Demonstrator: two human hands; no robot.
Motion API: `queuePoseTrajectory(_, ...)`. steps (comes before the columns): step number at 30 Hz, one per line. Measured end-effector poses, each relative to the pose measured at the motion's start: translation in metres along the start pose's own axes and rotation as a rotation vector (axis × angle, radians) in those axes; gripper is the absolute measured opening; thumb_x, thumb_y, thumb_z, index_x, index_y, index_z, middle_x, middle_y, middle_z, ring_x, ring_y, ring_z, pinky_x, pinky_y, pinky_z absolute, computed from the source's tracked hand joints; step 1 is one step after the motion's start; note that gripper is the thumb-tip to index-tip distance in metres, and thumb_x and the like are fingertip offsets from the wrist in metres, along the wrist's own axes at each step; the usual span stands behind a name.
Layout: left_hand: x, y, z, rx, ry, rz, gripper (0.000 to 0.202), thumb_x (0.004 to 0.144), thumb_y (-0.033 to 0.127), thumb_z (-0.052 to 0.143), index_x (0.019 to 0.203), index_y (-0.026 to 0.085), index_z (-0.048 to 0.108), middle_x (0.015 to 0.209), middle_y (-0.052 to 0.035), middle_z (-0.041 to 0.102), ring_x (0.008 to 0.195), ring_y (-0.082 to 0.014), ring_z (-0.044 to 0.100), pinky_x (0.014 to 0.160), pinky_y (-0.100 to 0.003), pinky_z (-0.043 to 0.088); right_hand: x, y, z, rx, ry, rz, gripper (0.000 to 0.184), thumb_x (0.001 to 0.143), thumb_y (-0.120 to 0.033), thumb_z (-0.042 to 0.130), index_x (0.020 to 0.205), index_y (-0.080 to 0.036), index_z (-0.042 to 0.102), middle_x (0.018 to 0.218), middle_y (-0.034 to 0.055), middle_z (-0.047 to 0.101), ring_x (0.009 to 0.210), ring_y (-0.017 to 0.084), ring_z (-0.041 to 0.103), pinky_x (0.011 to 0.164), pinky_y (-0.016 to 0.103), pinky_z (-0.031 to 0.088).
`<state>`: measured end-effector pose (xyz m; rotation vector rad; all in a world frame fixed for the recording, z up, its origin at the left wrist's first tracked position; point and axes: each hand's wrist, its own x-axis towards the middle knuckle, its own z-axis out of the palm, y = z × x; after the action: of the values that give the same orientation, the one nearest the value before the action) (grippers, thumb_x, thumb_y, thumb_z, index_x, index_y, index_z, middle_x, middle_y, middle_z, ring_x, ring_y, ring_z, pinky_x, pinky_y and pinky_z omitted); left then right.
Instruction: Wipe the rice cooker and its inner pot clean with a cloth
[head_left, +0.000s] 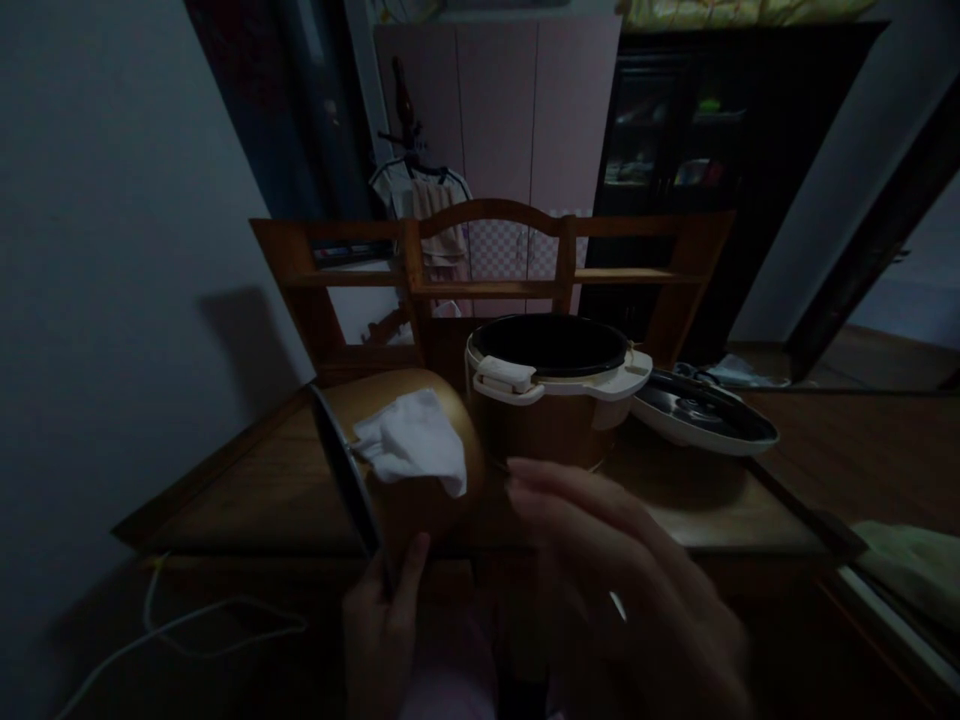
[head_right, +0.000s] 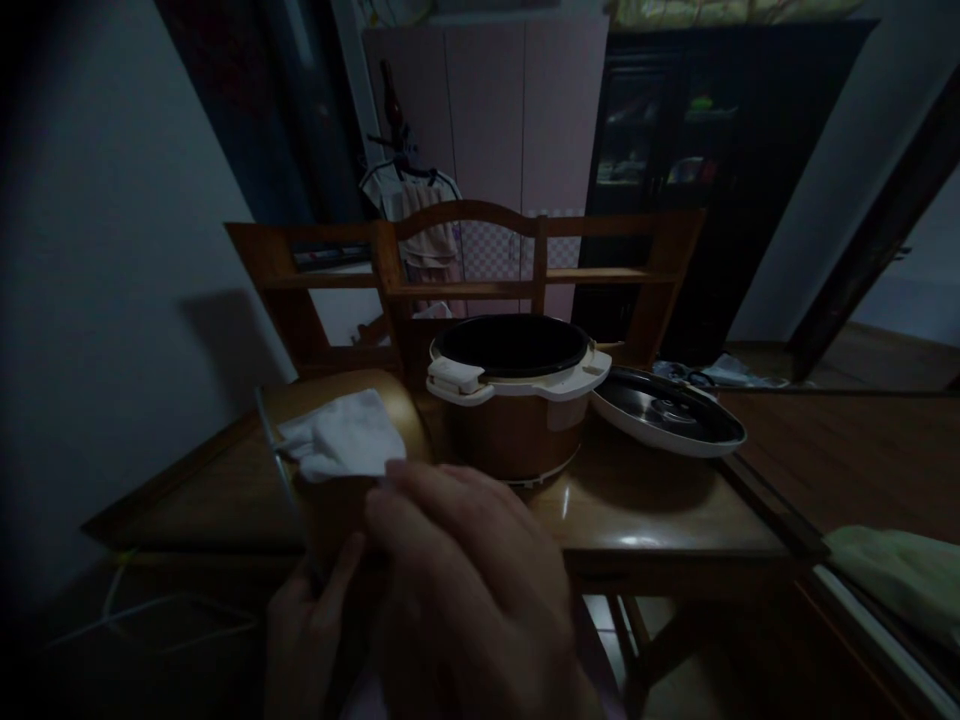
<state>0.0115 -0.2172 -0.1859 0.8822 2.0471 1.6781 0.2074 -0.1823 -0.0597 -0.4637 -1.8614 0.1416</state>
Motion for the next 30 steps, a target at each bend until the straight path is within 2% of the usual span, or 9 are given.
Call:
queuePoseTrajectory(2, -0.003, -0.005, 0.002, -0.008, 0.024, 0.050, 0.050, 0.069, 0.064, 0.066, 0.086, 0.018, 0.073, 0.089, -0.0116, 0.075, 0.085, -0.0310, 0.069, 0.077, -0.039, 0.055, 0.009, 0.016, 0.028, 0.039, -0.127, 0.034, 0.044, 0.094, -0.011, 0.047, 0.136, -0.024, 0.052, 0.139, 0.0041, 0.054, 0.127, 0.021, 0.052, 0.104, 0.038, 0.051)
queuePoseTrajectory(5, -0.007, -0.007, 0.005, -0.058, -0.012, 0.106, 0.046, 0.070, 0.062, 0.066, 0.085, 0.018, 0.074, 0.087, -0.0094, 0.075, 0.080, -0.0287, 0.069, 0.071, -0.036, 0.056, 0.011, 0.034, 0.066, 0.041, -0.292, 0.027, 0.050, 0.096, -0.012, 0.047, 0.145, -0.023, 0.042, 0.151, 0.0055, 0.041, 0.138, 0.022, 0.040, 0.115, 0.044, 0.039)
queuePoseTrajectory(8, -0.011, -0.002, 0.007, -0.115, -0.090, 0.143, 0.042, 0.077, 0.058, 0.062, 0.083, 0.019, 0.074, 0.079, -0.0074, 0.075, 0.071, -0.0271, 0.069, 0.062, -0.034, 0.055, 0.004, 0.042, 0.086, 0.032, -0.388, -0.041, 0.055, 0.097, -0.007, 0.043, 0.149, -0.022, 0.036, 0.156, 0.0052, 0.033, 0.144, 0.021, 0.029, 0.120, 0.046, 0.030)
queuePoseTrajectory(12, -0.016, 0.007, 0.007, -0.133, -0.065, 0.180, 0.045, 0.082, 0.060, 0.058, 0.082, 0.017, 0.072, 0.071, -0.0045, 0.071, 0.067, -0.0233, 0.068, 0.058, -0.032, 0.054, -0.003, 0.045, 0.097, 0.036, -0.361, -0.060, 0.057, 0.097, -0.002, 0.034, 0.151, -0.020, 0.033, 0.157, 0.0051, 0.029, 0.146, 0.021, 0.023, 0.121, 0.046, 0.027)
queuePoseTrajectory(16, -0.018, 0.008, 0.000, -0.107, -0.024, 0.200, 0.046, 0.087, 0.058, 0.056, 0.081, 0.014, 0.067, 0.068, 0.0005, 0.066, 0.060, -0.0129, 0.062, 0.061, -0.029, 0.053, 0.000, 0.049, 0.103, 0.134, -0.235, 0.010, 0.057, 0.096, 0.001, 0.027, 0.148, -0.020, 0.039, 0.155, 0.0048, 0.035, 0.143, 0.017, 0.032, 0.118, 0.038, 0.033)
queuePoseTrajectory(20, -0.016, 0.002, -0.012, -0.065, 0.040, 0.196, 0.048, 0.078, 0.064, 0.061, 0.067, 0.017, 0.068, 0.061, -0.0043, 0.067, 0.060, -0.0196, 0.063, 0.054, -0.027, 0.051, 0.026, 0.056, 0.104, 0.147, -0.078, 0.075, 0.051, 0.096, -0.001, 0.032, 0.140, -0.019, 0.051, 0.147, 0.0050, 0.047, 0.136, 0.015, 0.043, 0.116, 0.031, 0.035)
queuePoseTrajectory(25, -0.010, -0.004, -0.021, -0.037, 0.107, 0.176, 0.047, 0.069, 0.064, 0.067, 0.055, 0.019, 0.065, 0.052, -0.0034, 0.063, 0.052, -0.0194, 0.060, 0.049, -0.027, 0.048, 0.063, 0.055, 0.110, 0.099, -0.125, 0.036, 0.046, 0.093, -0.002, 0.041, 0.132, -0.019, 0.058, 0.139, 0.0051, 0.056, 0.130, 0.016, 0.050, 0.114, 0.031, 0.038)
queuePoseTrajectory(27, -0.010, -0.005, -0.020, -0.032, 0.135, 0.168, 0.048, 0.067, 0.064, 0.070, 0.051, 0.020, 0.062, 0.050, -0.0024, 0.060, 0.050, -0.0187, 0.059, 0.049, -0.027, 0.048, 0.069, 0.048, 0.114, 0.094, -0.178, 0.032, 0.044, 0.092, -0.002, 0.043, 0.130, -0.018, 0.060, 0.137, 0.0061, 0.058, 0.128, 0.017, 0.053, 0.112, 0.031, 0.041)
queuePoseTrajectory(30, -0.013, -0.003, -0.018, -0.050, 0.149, 0.161, 0.047, 0.069, 0.063, 0.069, 0.057, 0.018, 0.065, 0.055, -0.0024, 0.064, 0.056, -0.0208, 0.062, 0.053, -0.028, 0.051, 0.067, 0.033, 0.118, 0.099, -0.268, -0.018, 0.043, 0.091, -0.003, 0.044, 0.129, -0.014, 0.061, 0.135, 0.0088, 0.059, 0.127, 0.018, 0.054, 0.112, 0.031, 0.040)
